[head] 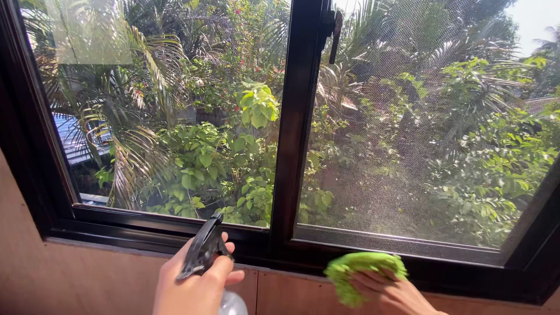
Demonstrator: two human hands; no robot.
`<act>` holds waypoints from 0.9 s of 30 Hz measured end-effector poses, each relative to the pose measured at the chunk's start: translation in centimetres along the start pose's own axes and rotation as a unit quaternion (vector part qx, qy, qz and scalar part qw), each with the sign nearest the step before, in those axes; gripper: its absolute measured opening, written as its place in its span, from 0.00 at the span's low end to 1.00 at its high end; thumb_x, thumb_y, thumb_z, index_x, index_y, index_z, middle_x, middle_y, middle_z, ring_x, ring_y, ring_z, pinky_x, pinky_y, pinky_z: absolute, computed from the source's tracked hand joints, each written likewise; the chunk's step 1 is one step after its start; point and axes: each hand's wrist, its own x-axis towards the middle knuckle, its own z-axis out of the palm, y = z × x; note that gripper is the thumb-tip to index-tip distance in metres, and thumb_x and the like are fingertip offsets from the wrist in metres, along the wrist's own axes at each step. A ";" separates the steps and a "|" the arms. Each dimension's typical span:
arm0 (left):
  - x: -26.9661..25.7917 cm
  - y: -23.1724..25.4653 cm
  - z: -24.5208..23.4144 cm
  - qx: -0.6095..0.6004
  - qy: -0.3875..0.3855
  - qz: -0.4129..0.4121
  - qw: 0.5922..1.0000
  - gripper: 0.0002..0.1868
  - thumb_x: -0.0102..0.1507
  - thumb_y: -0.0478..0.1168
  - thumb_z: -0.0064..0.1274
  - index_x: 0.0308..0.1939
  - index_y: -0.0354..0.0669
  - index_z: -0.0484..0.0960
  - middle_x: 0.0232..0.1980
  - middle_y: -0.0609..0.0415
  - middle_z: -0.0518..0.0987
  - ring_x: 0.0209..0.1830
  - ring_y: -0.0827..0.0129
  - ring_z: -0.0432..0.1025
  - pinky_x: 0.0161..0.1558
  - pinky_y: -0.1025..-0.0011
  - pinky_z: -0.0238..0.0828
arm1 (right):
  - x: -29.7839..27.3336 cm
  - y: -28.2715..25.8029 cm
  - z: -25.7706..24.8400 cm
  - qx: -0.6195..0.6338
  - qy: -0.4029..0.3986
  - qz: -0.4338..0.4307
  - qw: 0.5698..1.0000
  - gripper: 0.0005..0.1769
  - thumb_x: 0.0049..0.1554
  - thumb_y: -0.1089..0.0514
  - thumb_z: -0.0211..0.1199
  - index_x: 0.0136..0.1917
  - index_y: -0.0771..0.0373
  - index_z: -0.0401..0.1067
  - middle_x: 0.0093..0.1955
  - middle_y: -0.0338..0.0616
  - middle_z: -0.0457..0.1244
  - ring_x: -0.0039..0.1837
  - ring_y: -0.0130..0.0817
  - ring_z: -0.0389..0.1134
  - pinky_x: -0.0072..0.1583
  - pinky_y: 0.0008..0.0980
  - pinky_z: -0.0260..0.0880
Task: The person cleans a window using a spray bottle and a green microfiber cloth. They repeatedly spray the glass and wipe it in sections, moving from one side of the window to the other.
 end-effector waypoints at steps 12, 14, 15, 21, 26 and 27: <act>-1.3 0.1 4.4 0.024 -0.044 -0.028 0.998 0.20 0.57 0.31 0.54 0.55 0.38 0.83 0.45 0.46 0.87 0.34 0.59 0.85 0.39 0.62 0.85 | 13.6 -3.8 -11.0 0.189 -0.007 0.075 0.979 0.36 0.55 0.61 0.53 0.77 0.61 0.59 0.80 0.45 0.51 0.80 0.41 0.50 0.75 0.48 0.46; -1.3 -0.4 5.4 0.018 -0.050 -0.029 0.998 0.21 0.56 0.30 0.54 0.54 0.37 0.83 0.44 0.46 0.87 0.36 0.62 0.84 0.39 0.62 0.87 | 12.4 -3.6 -11.3 0.172 0.003 0.108 0.979 0.36 0.54 0.62 0.53 0.77 0.57 0.61 0.78 0.42 0.54 0.79 0.40 0.52 0.75 0.48 0.48; -1.2 -0.8 6.0 0.015 -0.053 -0.030 0.998 0.21 0.56 0.29 0.54 0.54 0.36 0.84 0.44 0.46 0.87 0.37 0.63 0.84 0.40 0.62 0.87 | 10.7 -3.5 -11.0 0.165 0.007 0.130 0.978 0.37 0.54 0.62 0.53 0.77 0.54 0.62 0.78 0.41 0.55 0.79 0.39 0.53 0.74 0.47 0.49; -0.1 -3.1 10.0 0.010 -0.116 -0.018 0.993 0.20 0.57 0.27 0.53 0.53 0.32 0.83 0.43 0.42 0.86 0.37 0.58 0.83 0.39 0.59 0.83 | -12.4 -0.6 -3.7 0.187 -0.021 0.304 0.934 0.37 0.49 0.62 0.56 0.72 0.45 0.67 0.77 0.37 0.57 0.78 0.39 0.55 0.75 0.41 0.53; -1.5 -5.6 14.2 0.013 -0.120 -0.006 0.993 0.20 0.57 0.25 0.53 0.54 0.30 0.84 0.43 0.38 0.87 0.38 0.55 0.84 0.36 0.57 0.85 | -26.8 0.2 -5.1 0.125 -0.048 0.461 0.877 0.49 0.37 0.52 0.63 0.73 0.62 0.66 0.79 0.57 0.52 0.83 0.55 0.43 0.78 0.46 0.43; -1.9 -6.0 14.9 0.020 -0.119 -0.001 0.993 0.20 0.57 0.25 0.52 0.54 0.29 0.84 0.43 0.37 0.87 0.38 0.54 0.84 0.36 0.56 0.84 | -26.8 0.2 -5.9 0.129 -0.040 0.504 0.853 0.44 0.40 0.58 0.60 0.73 0.63 0.65 0.80 0.57 0.51 0.84 0.52 0.43 0.79 0.45 0.43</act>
